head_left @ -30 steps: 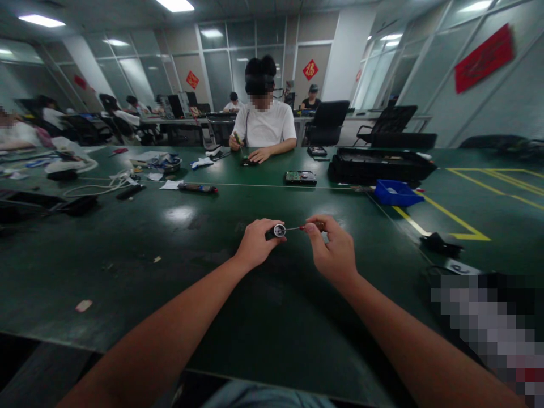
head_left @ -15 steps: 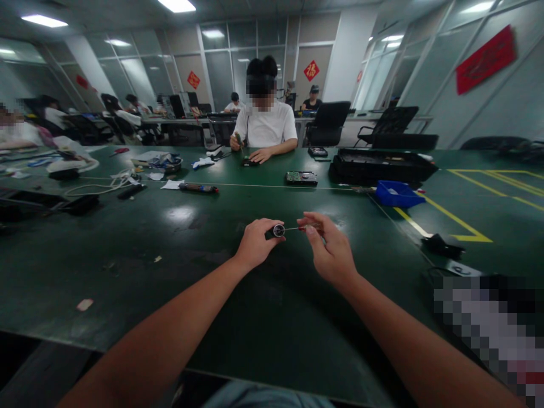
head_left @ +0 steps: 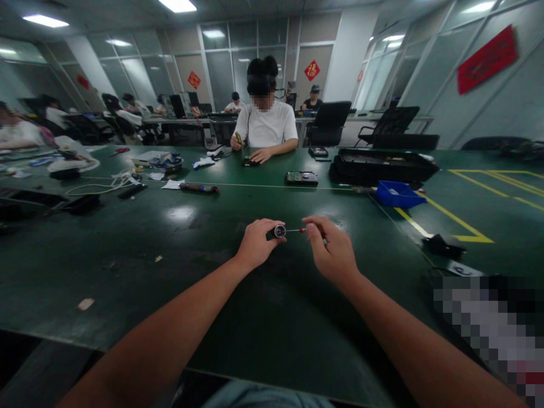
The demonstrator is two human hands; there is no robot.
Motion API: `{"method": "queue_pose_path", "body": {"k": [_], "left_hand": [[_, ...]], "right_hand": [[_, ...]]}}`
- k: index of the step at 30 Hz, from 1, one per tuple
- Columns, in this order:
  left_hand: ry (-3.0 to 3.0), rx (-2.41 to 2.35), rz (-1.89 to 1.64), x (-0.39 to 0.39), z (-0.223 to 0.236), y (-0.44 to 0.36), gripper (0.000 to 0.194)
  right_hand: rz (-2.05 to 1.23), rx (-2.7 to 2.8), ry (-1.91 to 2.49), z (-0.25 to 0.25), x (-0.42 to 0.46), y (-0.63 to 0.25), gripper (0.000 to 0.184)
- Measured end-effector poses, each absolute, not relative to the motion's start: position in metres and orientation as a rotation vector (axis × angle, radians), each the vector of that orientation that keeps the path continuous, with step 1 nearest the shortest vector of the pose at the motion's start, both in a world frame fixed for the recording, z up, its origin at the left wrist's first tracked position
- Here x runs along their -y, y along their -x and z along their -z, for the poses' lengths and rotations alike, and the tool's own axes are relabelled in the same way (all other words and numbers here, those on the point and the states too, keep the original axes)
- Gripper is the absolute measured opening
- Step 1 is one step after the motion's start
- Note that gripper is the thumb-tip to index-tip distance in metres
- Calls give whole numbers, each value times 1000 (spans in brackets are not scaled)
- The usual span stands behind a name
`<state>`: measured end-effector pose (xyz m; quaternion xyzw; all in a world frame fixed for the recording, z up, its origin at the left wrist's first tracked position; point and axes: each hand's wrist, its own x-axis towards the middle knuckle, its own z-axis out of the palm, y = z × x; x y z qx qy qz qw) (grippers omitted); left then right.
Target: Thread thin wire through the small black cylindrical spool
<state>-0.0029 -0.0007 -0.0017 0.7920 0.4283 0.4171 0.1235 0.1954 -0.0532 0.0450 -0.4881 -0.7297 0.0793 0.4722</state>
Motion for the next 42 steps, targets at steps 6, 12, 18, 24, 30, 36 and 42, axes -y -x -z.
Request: {"method": "queue_pose_path", "body": {"k": [6,12,18,24,30,36,42], "left_hand": [[-2310,-1265,-1191,1,2,3,37],[-2302,-1208,-1200,3,-1,3,35],[-2255,-1209,-1205,3,-2,1,37],[-2255,-1221,-1190,5,-2,0,37],[-2276,-1209,-1191,5,-1,0,38],[-2293,-1206,-1193,2,3,1,37],[-2302,-1183,-1186,1,4,3,37]], "right_hand": [[-266,1856,1069,-43,57,-195,21],[-596,1414,1068,-34,46,-193,22],[-932,982,1031,-21,28,-196,28],[-610,1255,1106,-30,41,-193,24],[-383,1477,1182,-34,50,-191,22],[-164,1692,1260,-43,54,-193,23],[-19,1808,1184,-44,57,-192,17]]}}
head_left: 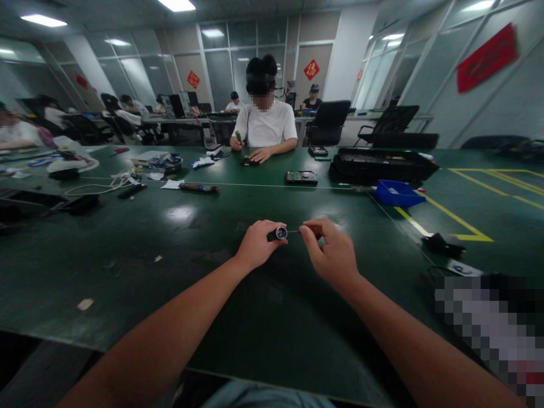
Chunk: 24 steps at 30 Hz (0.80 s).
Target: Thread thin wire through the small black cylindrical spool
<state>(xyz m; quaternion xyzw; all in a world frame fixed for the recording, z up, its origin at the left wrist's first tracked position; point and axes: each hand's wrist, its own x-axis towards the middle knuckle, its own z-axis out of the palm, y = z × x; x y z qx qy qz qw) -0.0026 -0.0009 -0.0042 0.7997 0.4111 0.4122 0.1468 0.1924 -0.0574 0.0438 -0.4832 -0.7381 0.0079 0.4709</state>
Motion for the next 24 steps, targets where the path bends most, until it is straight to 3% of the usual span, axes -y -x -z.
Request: {"method": "queue_pose_path", "body": {"k": [10,21,24], "left_hand": [[-2269,-1192,-1196,2,3,1,37],[-2212,-1197,-1212,2,0,5,38],[-2213,-1182,-1233,2,-1,3,38]], "right_hand": [[-155,1823,1105,-44,63,-190,22],[-891,1079,1087,-25,37,-191,29],[-948,980,1055,-21,33,-194,29]]}}
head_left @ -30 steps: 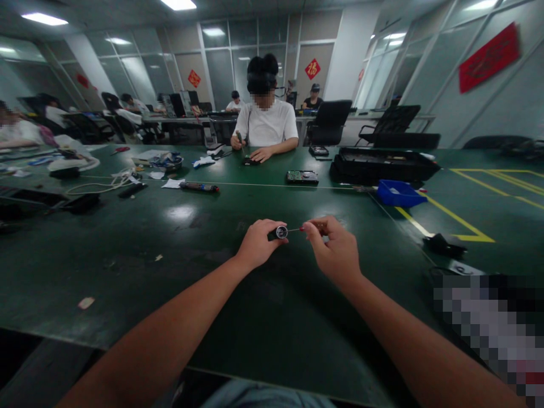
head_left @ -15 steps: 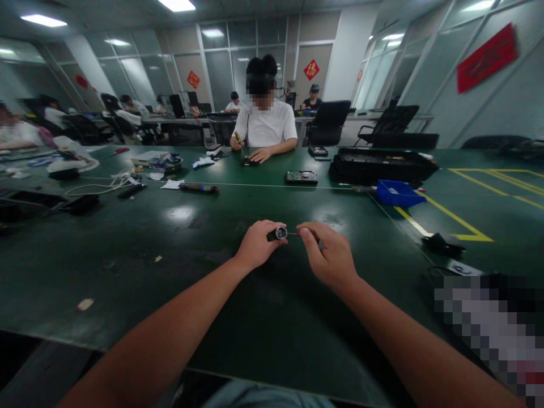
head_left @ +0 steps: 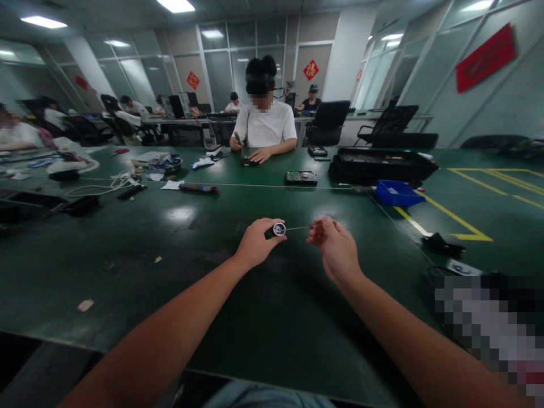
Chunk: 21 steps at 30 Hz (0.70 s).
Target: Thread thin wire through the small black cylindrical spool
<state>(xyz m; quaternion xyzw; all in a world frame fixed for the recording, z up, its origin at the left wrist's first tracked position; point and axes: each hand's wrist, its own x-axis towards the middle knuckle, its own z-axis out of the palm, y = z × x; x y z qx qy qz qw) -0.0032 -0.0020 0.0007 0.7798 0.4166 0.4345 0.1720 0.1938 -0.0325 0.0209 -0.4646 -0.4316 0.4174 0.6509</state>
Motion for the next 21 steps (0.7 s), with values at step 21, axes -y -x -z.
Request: {"method": "queue_pose_path", "body": {"k": [21], "left_hand": [[-2275,-1185,-1205,3,0,3,37]], "right_hand": [[-51,1784,1234,-43,59,-193,23]]}}
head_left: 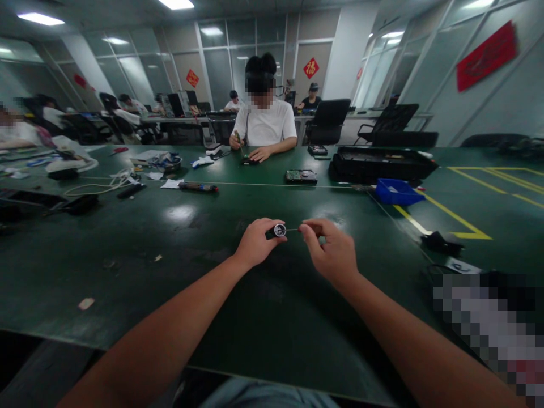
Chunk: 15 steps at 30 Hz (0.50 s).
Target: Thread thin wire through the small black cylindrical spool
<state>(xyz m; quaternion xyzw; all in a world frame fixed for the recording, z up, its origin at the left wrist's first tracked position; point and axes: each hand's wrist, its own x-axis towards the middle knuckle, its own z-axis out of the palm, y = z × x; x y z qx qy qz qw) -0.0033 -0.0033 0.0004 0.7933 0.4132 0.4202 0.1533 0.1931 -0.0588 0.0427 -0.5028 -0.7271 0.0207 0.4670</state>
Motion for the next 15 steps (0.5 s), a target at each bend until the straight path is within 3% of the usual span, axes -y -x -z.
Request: {"method": "queue_pose_path", "body": {"k": [11,15], "left_hand": [[-2273,-1198,-1192,4,1,2,36],[-2275,-1222,-1187,4,0,3,37]], "right_hand": [[-76,1808,1153,-42,66,-188,19],[-259,1686,1148,-38,64,-187,19]]}}
